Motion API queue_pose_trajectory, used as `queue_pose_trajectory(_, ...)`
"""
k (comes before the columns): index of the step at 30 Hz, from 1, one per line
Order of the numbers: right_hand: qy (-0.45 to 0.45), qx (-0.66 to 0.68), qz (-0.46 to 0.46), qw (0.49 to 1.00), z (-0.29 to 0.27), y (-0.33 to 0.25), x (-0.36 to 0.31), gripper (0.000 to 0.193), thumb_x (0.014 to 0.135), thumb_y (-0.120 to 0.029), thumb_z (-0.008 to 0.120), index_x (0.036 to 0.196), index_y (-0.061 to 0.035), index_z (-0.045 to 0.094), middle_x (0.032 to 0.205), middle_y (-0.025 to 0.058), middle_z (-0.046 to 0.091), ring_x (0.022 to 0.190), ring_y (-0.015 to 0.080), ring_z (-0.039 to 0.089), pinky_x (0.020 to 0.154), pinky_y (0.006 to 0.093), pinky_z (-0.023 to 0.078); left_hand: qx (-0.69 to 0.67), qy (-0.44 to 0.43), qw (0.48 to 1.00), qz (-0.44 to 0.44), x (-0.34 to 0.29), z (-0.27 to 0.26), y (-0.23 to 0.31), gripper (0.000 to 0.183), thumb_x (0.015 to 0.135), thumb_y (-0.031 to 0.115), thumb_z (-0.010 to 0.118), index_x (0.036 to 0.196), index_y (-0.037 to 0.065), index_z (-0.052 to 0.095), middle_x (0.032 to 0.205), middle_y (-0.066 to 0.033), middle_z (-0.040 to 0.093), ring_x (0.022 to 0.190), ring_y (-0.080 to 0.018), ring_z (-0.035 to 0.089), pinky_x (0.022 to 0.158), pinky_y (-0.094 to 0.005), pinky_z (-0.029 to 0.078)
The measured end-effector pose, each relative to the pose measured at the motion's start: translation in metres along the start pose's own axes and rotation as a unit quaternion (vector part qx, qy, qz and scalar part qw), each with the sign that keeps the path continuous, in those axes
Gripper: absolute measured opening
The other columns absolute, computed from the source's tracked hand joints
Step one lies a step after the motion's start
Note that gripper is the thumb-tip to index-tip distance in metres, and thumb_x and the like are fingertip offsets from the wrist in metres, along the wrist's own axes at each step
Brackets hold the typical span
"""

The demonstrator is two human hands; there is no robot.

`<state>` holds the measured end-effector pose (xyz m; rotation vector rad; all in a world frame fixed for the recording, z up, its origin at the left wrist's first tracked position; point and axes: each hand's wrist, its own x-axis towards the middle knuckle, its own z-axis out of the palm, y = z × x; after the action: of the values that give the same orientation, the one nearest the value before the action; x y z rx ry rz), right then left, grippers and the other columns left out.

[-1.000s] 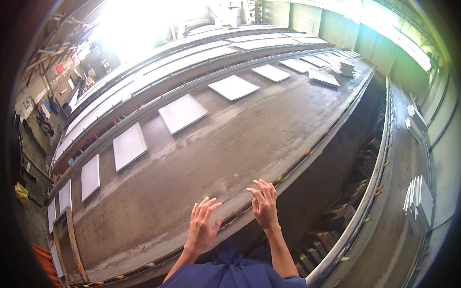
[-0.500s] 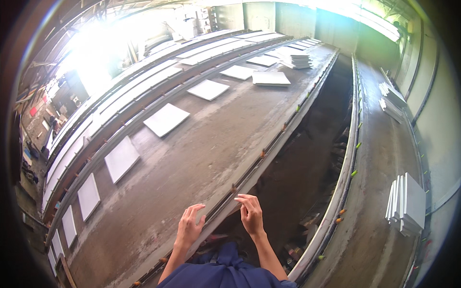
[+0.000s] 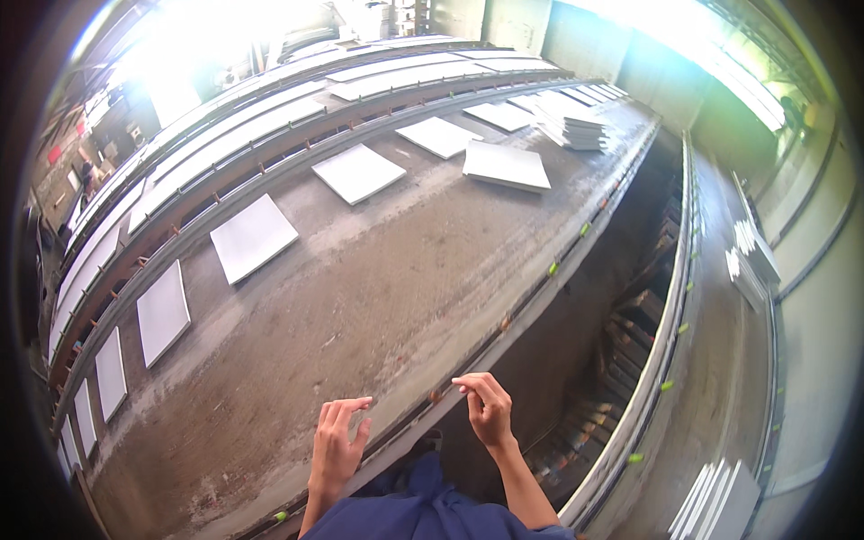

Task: The person repeatedly picks up white rectangular panels from a stack and places them into a wooden frame on a conveyor belt. The person smooths the surface of each panel with their hands before moving the frame along the belt to the next position.

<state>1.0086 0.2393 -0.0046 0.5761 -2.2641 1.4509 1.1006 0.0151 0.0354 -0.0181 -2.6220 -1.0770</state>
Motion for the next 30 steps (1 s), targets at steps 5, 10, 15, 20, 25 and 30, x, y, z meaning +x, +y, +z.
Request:
queue_pose_trajectory(5, -0.018, 0.0, 0.002, 1.0, -0.025, 0.043, 0.071, 0.027, 0.078, 0.011, 0.048, 0.091, -0.0045, 0.066, 0.087, 0.009, 0.063, 0.073, 0.0191, 0.062, 0.066, 0.0283, 0.05, 0.017, 0.024, 0.999, -0.022, 0.06, 0.03, 0.018, 0.029, 0.081, 0.009, 0.062, 0.11, 0.007, 0.058, 0.107, -0.0097, 0.059, 0.103, -0.029, 0.053, 0.089, -0.0378, 0.043)
queue_pose_trajectory(10, -0.028, -0.019, -0.033, 0.999, -0.049, 0.095, 0.144, 0.028, 0.076, 0.01, 0.047, 0.089, -0.0052, 0.066, 0.088, 0.0091, 0.064, 0.077, 0.0213, 0.062, 0.068, 0.029, 0.05, 0.033, 0.059, 0.996, -0.061, 0.107, 0.069, 0.029, 0.028, 0.081, 0.01, 0.062, 0.109, 0.008, 0.057, 0.106, -0.0094, 0.059, 0.102, -0.0284, 0.053, 0.089, -0.0376, 0.043)
queue_pose_trajectory(15, -0.06, -0.012, -0.073, 0.995, -0.091, 0.182, 0.241, 0.029, 0.071, 0.013, 0.046, 0.088, -0.0028, 0.064, 0.09, 0.0114, 0.063, 0.083, 0.0258, 0.062, 0.075, 0.0311, 0.049, 0.08, 0.083, 0.989, -0.089, 0.166, 0.111, 0.049, 0.028, 0.081, 0.009, 0.062, 0.108, 0.008, 0.057, 0.105, -0.0098, 0.059, 0.101, -0.0281, 0.054, 0.089, -0.0377, 0.044)
queue_pose_trajectory(20, -0.077, 0.023, -0.072, 0.994, -0.135, 0.28, 0.341, 0.028, 0.074, 0.013, 0.046, 0.088, -0.0031, 0.065, 0.088, 0.0109, 0.062, 0.083, 0.0234, 0.062, 0.074, 0.0304, 0.048, 0.114, 0.07, 0.986, -0.098, 0.257, 0.154, 0.084, 0.027, 0.081, 0.007, 0.062, 0.107, 0.005, 0.057, 0.106, -0.0102, 0.059, 0.1, -0.0293, 0.054, 0.088, -0.0386, 0.045)
queue_pose_trajectory(25, -0.068, 0.054, 0.064, 0.994, -0.158, 0.384, 0.439, 0.027, 0.084, 0.01, 0.044, 0.099, -0.0032, 0.062, 0.102, 0.009, 0.058, 0.088, 0.0191, 0.059, 0.072, 0.0274, 0.049, 0.031, 0.037, 0.995, -0.086, 0.377, 0.216, 0.082, 0.025, 0.086, 0.01, 0.058, 0.111, 0.005, 0.057, 0.109, -0.0104, 0.059, 0.106, -0.0274, 0.055, 0.089, -0.038, 0.046)
queue_pose_trajectory(30, -0.182, 0.071, 0.241, 0.951, -0.148, 0.492, 0.496, 0.044, 0.084, -0.01, 0.055, 0.126, -0.0034, 0.044, 0.125, 0.0157, 0.047, 0.107, 0.0211, 0.051, 0.091, 0.035, 0.042, -0.061, 0.054, 0.984, -0.156, 0.492, 0.296, 0.019, 0.037, 0.088, 0.017, 0.058, 0.122, 0.004, 0.05, 0.121, -0.0115, 0.054, 0.108, -0.0233, 0.056, 0.087, -0.0377, 0.049)
